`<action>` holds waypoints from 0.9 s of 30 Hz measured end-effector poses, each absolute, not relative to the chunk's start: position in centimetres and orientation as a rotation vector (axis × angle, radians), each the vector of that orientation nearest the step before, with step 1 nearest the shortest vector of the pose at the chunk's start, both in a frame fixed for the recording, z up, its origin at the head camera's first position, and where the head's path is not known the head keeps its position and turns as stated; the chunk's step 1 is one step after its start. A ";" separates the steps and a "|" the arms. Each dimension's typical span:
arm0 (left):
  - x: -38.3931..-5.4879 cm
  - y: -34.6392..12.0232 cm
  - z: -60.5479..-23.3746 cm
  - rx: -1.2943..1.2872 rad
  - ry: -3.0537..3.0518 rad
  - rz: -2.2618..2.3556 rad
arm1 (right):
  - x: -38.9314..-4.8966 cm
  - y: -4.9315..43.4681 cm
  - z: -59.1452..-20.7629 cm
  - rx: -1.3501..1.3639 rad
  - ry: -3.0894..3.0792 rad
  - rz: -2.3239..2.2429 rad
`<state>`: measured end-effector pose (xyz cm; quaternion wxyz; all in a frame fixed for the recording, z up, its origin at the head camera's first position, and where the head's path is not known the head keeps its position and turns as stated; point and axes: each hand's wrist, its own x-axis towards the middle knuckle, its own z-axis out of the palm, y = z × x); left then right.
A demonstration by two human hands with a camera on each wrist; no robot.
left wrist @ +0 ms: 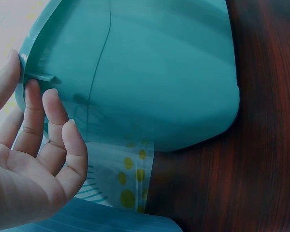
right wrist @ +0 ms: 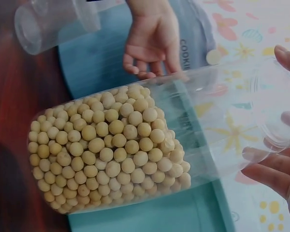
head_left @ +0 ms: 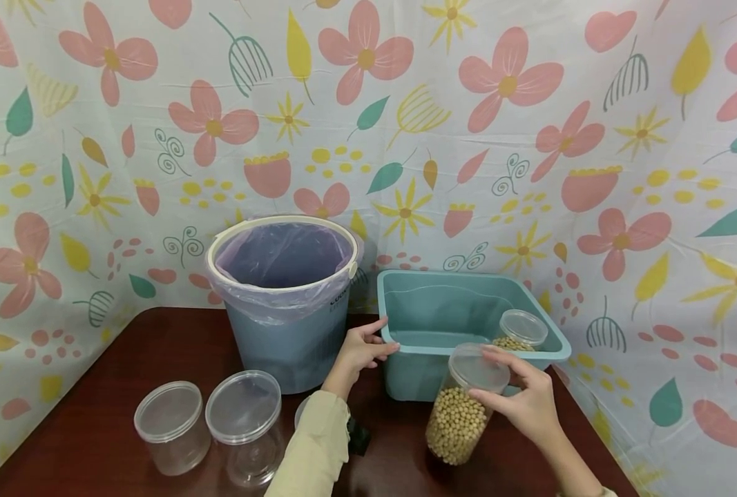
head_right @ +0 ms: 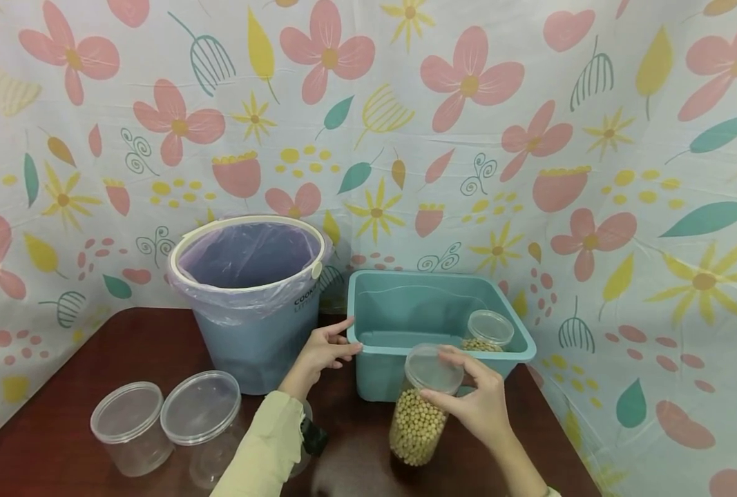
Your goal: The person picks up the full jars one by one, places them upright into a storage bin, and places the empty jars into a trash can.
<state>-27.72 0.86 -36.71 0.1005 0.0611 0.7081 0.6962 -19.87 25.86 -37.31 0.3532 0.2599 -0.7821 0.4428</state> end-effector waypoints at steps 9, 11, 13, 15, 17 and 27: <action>-28.6 0.9 -37.8 0.181 2.076 2.065 | -19.4 25.2 -34.4 0.779 -1.878 1.163; -29.2 1.0 -38.5 0.176 2.071 2.070 | -19.2 25.0 -33.6 0.789 -1.862 1.175; -29.6 1.1 -38.9 0.171 2.069 2.075 | -19.2 24.8 -33.1 0.796 -1.853 1.174; -29.8 1.1 -39.1 0.165 2.076 2.075 | -19.2 24.8 -32.7 0.805 -1.846 1.169; -29.8 1.1 -39.1 0.164 2.081 2.077 | -19.3 24.8 -32.4 0.823 -1.835 1.167; -29.7 1.1 -39.0 0.165 2.090 2.065 | -21.0 26.0 -31.9 0.910 -1.744 1.217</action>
